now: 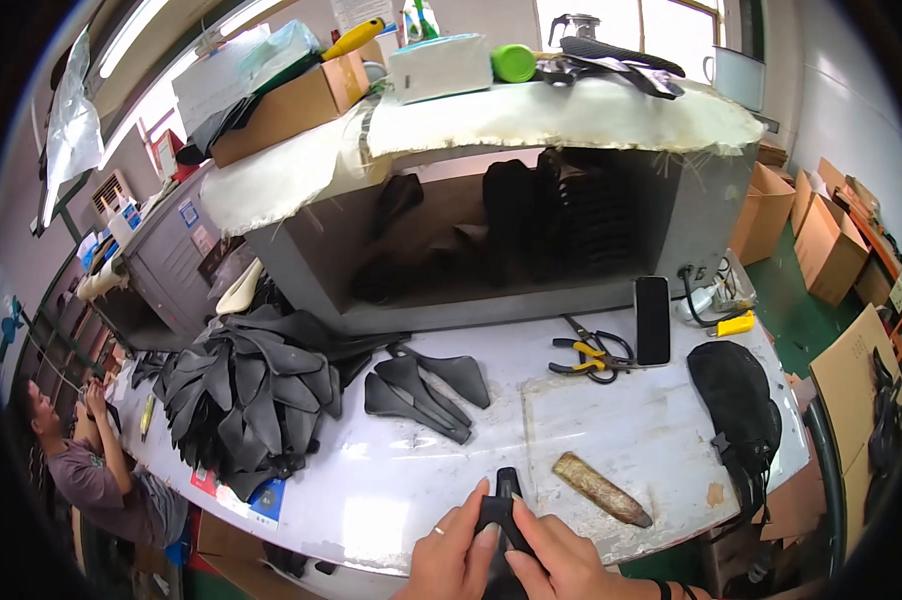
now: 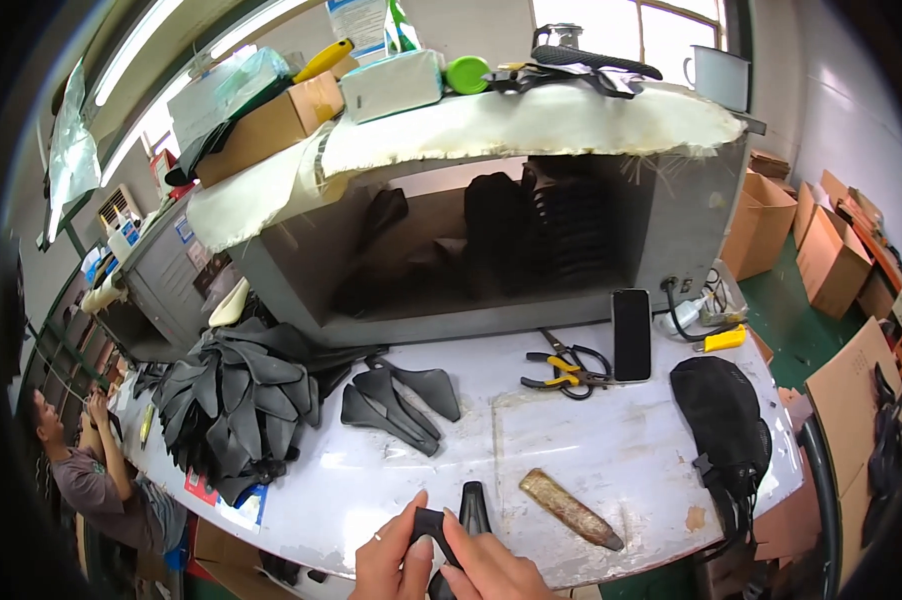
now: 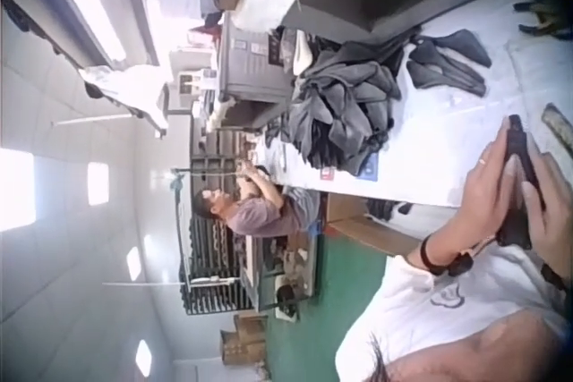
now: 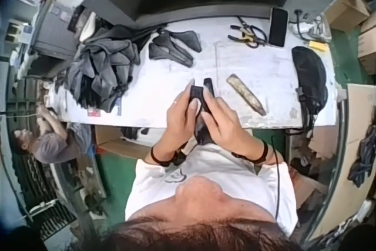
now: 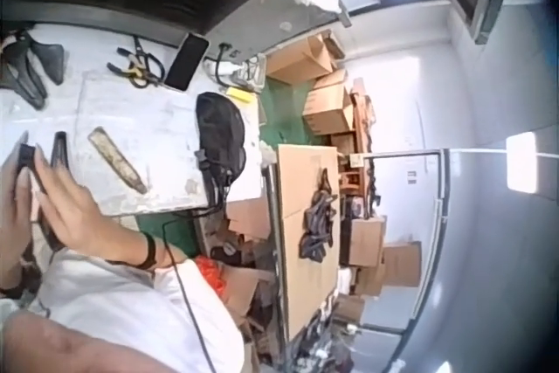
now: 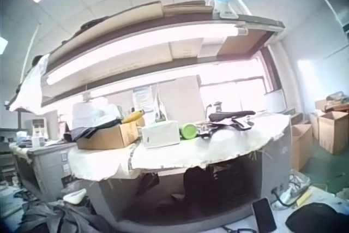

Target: The person assembles bicycle saddles by fitting covers onto saddle bases by hand, tucking and smoothing edges using a handheld tool, and retrieving parts from a heating chamber.

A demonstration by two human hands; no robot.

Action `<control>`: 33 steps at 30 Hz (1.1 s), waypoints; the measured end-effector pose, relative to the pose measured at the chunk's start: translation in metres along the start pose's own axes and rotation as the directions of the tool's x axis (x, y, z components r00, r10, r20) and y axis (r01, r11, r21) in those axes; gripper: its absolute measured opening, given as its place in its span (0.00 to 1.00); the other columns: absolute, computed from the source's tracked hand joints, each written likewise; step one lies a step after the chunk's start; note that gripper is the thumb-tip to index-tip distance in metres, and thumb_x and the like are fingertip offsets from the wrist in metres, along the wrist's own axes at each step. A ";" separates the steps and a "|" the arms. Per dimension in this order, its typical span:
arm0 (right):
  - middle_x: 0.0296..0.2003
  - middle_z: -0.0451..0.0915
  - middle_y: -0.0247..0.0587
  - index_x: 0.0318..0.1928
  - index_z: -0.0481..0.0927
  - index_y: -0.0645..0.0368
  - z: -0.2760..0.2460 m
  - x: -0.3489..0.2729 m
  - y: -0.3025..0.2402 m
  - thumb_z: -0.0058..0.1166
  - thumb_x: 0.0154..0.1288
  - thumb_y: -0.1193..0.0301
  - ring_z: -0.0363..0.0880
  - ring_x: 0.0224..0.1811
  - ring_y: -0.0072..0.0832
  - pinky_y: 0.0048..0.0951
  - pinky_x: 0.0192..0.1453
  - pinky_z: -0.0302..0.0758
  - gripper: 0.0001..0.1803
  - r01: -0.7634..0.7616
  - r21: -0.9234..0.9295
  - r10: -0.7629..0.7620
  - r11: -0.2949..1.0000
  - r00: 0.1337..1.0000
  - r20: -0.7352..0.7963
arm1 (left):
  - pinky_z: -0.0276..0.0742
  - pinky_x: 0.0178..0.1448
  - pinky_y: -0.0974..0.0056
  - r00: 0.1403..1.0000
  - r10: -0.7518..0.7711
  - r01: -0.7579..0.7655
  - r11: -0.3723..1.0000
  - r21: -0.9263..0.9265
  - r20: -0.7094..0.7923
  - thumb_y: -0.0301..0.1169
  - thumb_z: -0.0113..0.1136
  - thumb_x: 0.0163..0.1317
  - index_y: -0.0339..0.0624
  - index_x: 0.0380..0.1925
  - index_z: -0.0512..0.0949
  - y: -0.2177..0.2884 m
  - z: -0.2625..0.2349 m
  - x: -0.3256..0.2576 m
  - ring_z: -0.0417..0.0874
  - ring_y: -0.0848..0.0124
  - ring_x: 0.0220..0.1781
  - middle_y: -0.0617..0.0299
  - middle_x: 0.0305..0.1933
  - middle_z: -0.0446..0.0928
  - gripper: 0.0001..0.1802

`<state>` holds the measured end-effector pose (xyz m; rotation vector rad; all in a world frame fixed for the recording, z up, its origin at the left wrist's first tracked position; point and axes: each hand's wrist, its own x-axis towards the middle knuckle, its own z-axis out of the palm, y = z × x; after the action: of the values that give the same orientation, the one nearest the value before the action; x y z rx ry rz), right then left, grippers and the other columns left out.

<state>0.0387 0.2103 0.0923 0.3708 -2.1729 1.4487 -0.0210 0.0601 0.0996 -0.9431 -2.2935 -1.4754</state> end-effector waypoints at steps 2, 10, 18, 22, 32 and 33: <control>0.35 0.75 0.57 0.72 0.69 0.73 0.002 -0.002 -0.002 0.54 0.75 0.78 0.75 0.27 0.47 0.40 0.31 0.73 0.27 -0.004 -0.014 0.004 1.000 1.000 0.002 | 0.79 0.40 0.52 1.000 -0.010 0.009 0.999 0.051 0.012 0.23 0.55 0.73 0.24 0.64 0.73 -0.008 0.001 -0.006 0.83 0.46 0.36 0.39 0.40 0.80 0.21; 0.40 0.81 0.60 0.64 0.75 0.73 0.005 0.001 0.008 0.54 0.76 0.76 0.85 0.34 0.50 0.36 0.37 0.80 0.20 -0.079 0.008 0.080 0.997 0.994 -0.075 | 0.78 0.33 0.62 0.940 -0.332 0.332 0.838 -0.433 0.079 0.23 0.65 0.68 0.28 0.65 0.74 0.000 -0.008 -0.013 0.83 0.60 0.28 0.46 0.34 0.81 0.26; 0.30 0.80 0.54 0.44 0.78 0.67 -0.016 0.007 0.013 0.59 0.71 0.74 0.82 0.24 0.45 0.43 0.26 0.77 0.07 -0.128 -0.264 0.191 0.956 0.955 0.226 | 0.80 0.34 0.57 0.969 -0.010 0.019 0.999 -0.036 0.248 0.21 0.65 0.67 0.25 0.68 0.71 -0.005 -0.016 -0.034 0.86 0.48 0.31 0.38 0.37 0.82 0.29; 0.26 0.81 0.52 0.46 0.79 0.68 -0.006 0.002 0.029 0.61 0.67 0.74 0.82 0.21 0.42 0.40 0.24 0.77 0.11 -0.067 -0.257 0.097 0.964 0.990 0.107 | 0.80 0.33 0.53 0.968 0.023 -0.025 1.000 0.003 0.248 0.21 0.64 0.68 0.24 0.69 0.70 -0.009 -0.012 -0.031 0.85 0.44 0.30 0.35 0.39 0.82 0.30; 0.32 0.84 0.56 0.55 0.78 0.73 -0.010 0.007 0.039 0.61 0.67 0.74 0.83 0.22 0.43 0.38 0.26 0.79 0.19 -0.070 -0.213 0.113 0.974 0.974 0.195 | 0.81 0.39 0.61 0.851 -0.269 0.424 0.858 -0.289 0.452 0.23 0.65 0.69 0.29 0.73 0.65 -0.025 -0.015 -0.023 0.87 0.64 0.35 0.46 0.42 0.85 0.34; 0.32 0.84 0.56 0.55 0.78 0.73 -0.010 0.007 0.042 0.61 0.68 0.74 0.83 0.22 0.43 0.38 0.26 0.79 0.19 -0.070 -0.192 0.108 0.979 0.974 0.197 | 0.81 0.39 0.61 0.850 -0.274 0.429 0.856 -0.289 0.451 0.23 0.65 0.69 0.29 0.73 0.65 -0.027 -0.016 -0.021 0.87 0.64 0.35 0.46 0.42 0.85 0.34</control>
<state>0.0152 0.2361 0.0662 0.3755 -2.4972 1.2893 -0.0249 0.0306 0.0764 -1.0265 -2.6337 -2.1226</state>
